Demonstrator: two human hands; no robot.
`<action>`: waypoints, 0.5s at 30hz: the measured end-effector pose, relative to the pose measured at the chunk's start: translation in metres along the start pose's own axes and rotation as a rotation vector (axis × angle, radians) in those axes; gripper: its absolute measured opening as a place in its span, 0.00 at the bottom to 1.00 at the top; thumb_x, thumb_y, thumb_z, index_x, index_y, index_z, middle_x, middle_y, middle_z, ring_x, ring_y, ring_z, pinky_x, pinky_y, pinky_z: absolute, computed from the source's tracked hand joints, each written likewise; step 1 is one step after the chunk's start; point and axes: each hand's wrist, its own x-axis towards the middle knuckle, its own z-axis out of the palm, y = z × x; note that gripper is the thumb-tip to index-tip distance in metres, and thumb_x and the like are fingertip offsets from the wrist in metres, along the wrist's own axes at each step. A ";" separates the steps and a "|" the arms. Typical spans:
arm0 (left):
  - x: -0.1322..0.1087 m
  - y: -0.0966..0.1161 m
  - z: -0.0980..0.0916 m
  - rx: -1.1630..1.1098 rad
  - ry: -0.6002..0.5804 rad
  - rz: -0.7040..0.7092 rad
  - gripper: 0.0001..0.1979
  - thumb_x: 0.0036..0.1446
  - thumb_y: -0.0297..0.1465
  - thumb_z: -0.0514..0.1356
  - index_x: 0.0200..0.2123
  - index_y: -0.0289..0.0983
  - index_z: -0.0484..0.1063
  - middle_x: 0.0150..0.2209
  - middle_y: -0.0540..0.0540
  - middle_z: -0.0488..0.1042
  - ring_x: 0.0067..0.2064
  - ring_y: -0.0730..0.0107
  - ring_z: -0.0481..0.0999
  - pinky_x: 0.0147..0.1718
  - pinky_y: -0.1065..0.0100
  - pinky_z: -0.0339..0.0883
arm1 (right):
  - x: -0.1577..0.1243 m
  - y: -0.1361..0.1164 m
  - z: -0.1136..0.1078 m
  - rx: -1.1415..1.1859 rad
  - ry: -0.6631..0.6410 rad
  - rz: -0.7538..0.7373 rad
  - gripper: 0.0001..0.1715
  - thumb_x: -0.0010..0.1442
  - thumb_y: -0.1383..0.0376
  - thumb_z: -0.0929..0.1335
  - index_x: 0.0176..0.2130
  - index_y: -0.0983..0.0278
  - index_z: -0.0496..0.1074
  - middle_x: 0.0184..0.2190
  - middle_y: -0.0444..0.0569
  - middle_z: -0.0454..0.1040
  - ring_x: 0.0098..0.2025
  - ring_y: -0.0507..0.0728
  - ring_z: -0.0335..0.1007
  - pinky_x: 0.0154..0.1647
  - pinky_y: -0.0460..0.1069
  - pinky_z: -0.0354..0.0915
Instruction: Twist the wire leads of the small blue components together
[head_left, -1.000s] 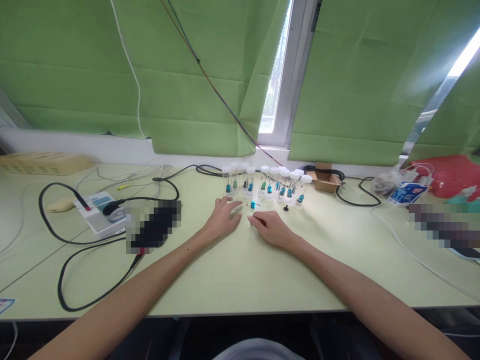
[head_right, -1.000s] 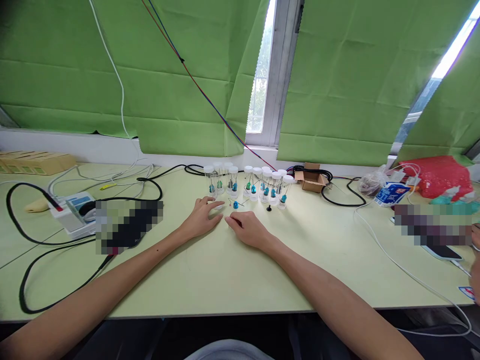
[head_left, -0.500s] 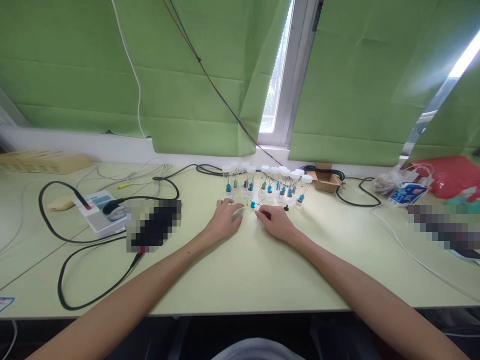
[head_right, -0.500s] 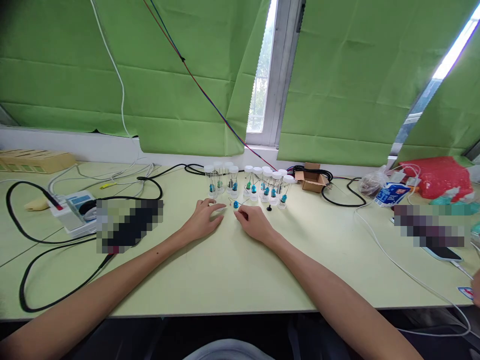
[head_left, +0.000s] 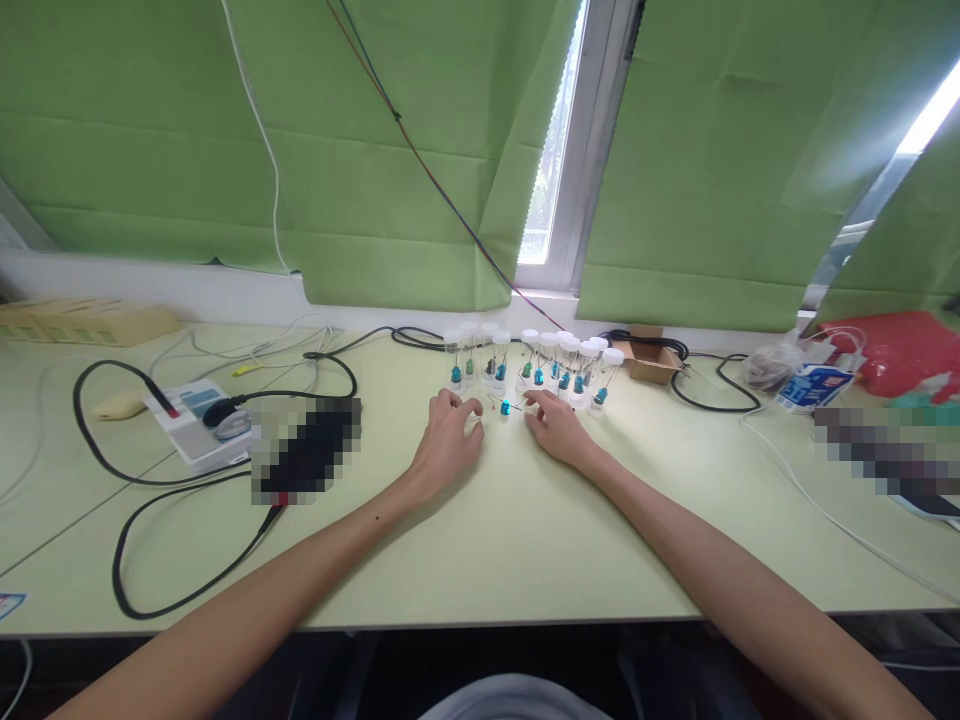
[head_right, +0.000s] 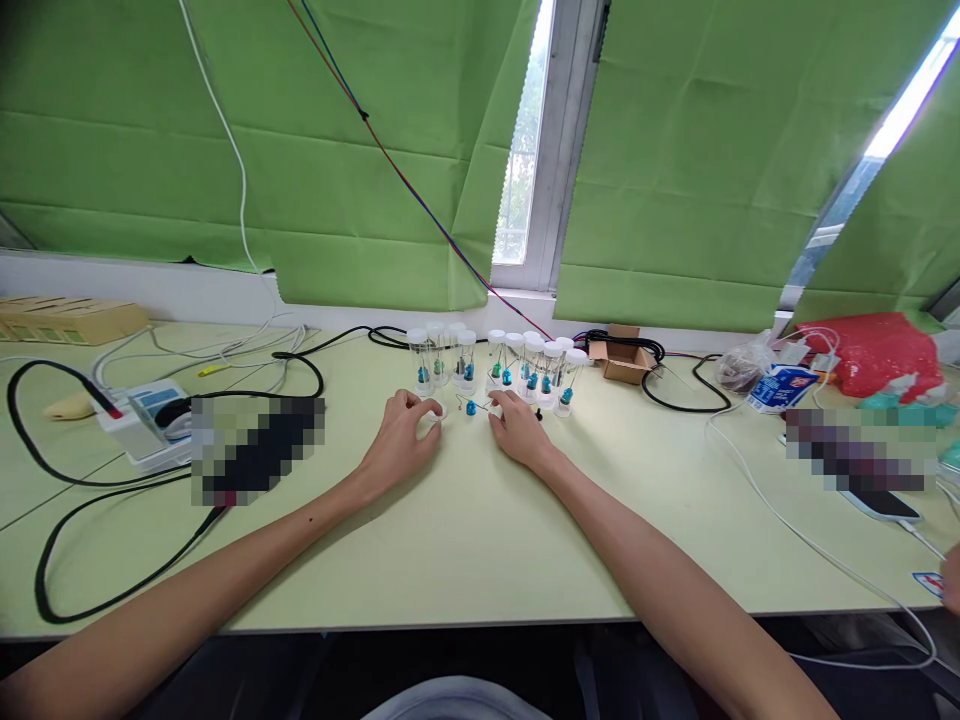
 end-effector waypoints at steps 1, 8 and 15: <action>0.000 0.003 -0.002 -0.012 0.010 0.007 0.10 0.57 0.30 0.54 0.39 0.40 0.73 0.39 0.43 0.63 0.44 0.58 0.67 0.42 0.59 0.66 | 0.000 0.001 0.001 -0.010 -0.023 -0.003 0.22 0.61 0.69 0.62 0.55 0.66 0.66 0.50 0.57 0.71 0.36 0.55 0.68 0.46 0.53 0.63; 0.001 0.009 -0.003 -0.014 -0.089 0.010 0.08 0.55 0.30 0.53 0.35 0.40 0.72 0.29 0.47 0.68 0.31 0.64 0.69 0.33 0.64 0.63 | 0.001 0.001 0.002 -0.102 -0.193 -0.009 0.28 0.66 0.66 0.58 0.64 0.66 0.58 0.55 0.56 0.70 0.53 0.63 0.60 0.54 0.57 0.59; 0.000 0.008 -0.004 -0.015 -0.114 0.011 0.08 0.55 0.29 0.53 0.35 0.38 0.72 0.27 0.48 0.67 0.30 0.67 0.67 0.30 0.67 0.60 | 0.000 -0.002 0.000 -0.109 -0.200 0.019 0.25 0.66 0.65 0.59 0.62 0.64 0.62 0.49 0.55 0.73 0.52 0.62 0.61 0.52 0.54 0.60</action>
